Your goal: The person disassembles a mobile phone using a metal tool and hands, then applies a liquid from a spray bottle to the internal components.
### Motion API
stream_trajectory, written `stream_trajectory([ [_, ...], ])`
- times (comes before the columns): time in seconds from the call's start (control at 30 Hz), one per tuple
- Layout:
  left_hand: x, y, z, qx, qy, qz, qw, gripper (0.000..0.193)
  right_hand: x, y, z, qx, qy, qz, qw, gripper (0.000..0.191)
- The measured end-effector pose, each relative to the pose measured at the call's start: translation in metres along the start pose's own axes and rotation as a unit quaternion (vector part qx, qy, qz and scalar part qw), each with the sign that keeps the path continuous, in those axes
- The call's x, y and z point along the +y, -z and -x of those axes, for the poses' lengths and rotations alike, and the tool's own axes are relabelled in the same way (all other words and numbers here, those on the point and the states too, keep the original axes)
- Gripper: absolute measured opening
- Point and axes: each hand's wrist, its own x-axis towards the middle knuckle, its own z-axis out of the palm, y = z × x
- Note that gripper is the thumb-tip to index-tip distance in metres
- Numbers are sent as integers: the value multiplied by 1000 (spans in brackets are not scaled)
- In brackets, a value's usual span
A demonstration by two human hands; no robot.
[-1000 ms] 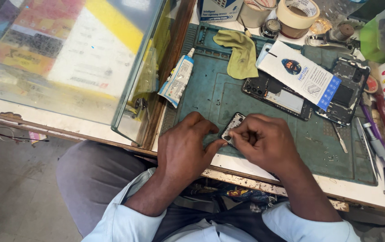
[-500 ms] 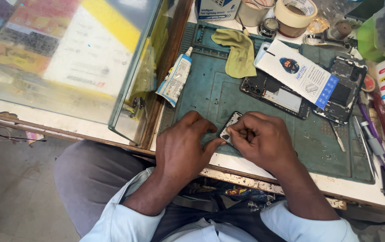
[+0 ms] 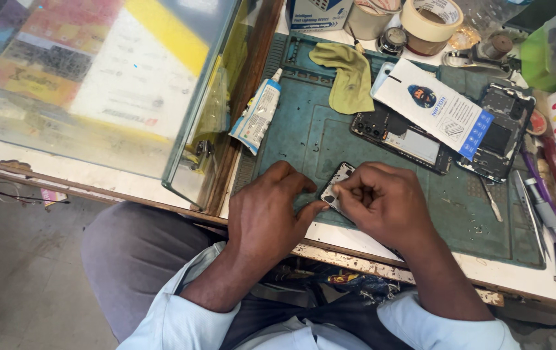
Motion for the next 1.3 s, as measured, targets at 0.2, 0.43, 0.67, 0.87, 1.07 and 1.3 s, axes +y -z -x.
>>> stream_trajectory([
  [0.2,-1,0,-1,10,-9,0,1000,29,-1,-1,-2,-3,13,47,999,22],
  [0.43,1,0,0,17,-16,2,1000,29,2,1,0,-19,6,6,1000,15],
  [0.67,-2,3,0,6,-24,5,1000,29,11,-6,1,89,-37,-44,994,11],
  [0.87,-2,5,1,6,-35,10,999,26,11,-2,2,34,-33,-23,999,10],
  [1.07,-2,4,2,-2,-43,6,999,26,8,-1,-1,3,-25,10,1000,10],
  [1.3,-3,2,2,2,-56,4,998,32,8,-3,-3,18,-34,23,999,10],
])
